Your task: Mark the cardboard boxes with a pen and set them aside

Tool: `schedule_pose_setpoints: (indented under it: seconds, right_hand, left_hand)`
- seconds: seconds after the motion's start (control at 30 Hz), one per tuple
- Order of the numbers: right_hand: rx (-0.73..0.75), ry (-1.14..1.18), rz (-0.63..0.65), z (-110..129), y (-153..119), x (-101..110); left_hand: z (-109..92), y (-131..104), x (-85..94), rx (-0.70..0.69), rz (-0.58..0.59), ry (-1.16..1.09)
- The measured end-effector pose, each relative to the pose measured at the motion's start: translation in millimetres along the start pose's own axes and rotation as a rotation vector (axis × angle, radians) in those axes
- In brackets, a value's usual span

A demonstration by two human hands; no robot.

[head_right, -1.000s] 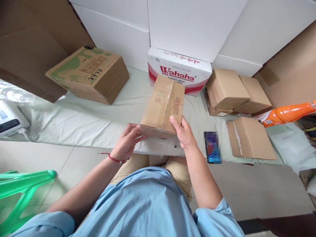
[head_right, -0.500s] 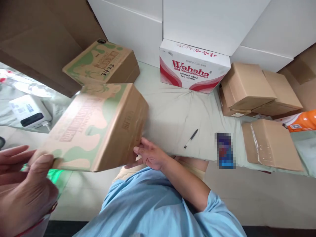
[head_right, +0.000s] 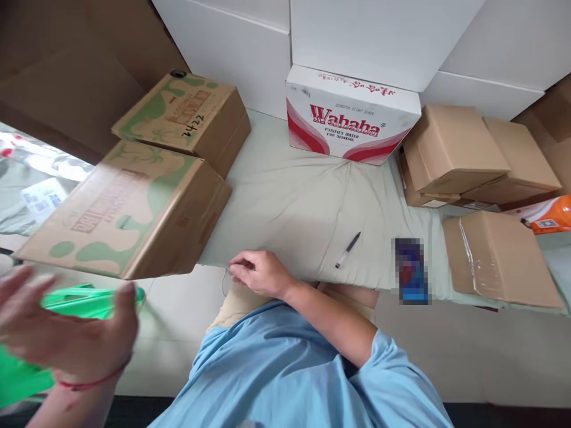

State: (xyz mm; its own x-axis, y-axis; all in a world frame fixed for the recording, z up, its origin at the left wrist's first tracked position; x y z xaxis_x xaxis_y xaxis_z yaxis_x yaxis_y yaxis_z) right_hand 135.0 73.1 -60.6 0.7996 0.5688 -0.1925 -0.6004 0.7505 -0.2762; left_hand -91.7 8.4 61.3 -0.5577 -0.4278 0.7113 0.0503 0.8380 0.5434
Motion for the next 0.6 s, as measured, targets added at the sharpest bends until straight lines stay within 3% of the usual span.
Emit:
schedule_pose_setpoints:
  seconds: [0.07,0.17,0.3,0.4,0.5,0.6]
  right_hand:
    - [-0.006,0.023,-0.101,-1,-30,28]
    - [-0.006,0.060,-0.309,1,-77,78]
    - [0.032,0.058,-0.595,9,-144,135]
    - [0.086,0.018,-0.867,14,-207,171]
    - [0.163,-0.153,-1.252,22,-294,203]
    - [0.119,-0.553,-1.682,43,-392,225]
  left_hand:
    - [-36,-8,-23.1,-0.212,0.005,0.152]
    - [-49,-3,-58.6,-0.228,0.122,0.210]
    - [-38,22,-56.5,-0.115,0.100,0.108]
    - [-44,32,-45.7,-0.114,0.074,0.052]
    - [-64,30,-48.7,-0.172,0.065,0.003]
    - [-82,29,-76.2,-0.230,0.133,-0.088]
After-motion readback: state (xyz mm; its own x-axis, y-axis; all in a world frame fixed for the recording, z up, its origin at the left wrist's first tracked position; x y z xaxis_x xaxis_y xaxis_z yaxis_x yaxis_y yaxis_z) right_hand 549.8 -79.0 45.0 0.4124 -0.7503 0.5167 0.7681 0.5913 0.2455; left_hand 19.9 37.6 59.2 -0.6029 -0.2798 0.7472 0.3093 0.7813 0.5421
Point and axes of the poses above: each hand's wrist, its own y-axis towards the middle knuckle, its own x-axis out of the back of the hand, z = x × y, the point moved 9 cm from there along y, towards the middle knuckle, and after that the axes turned 7 degrees about z, right-handed, at the moved point
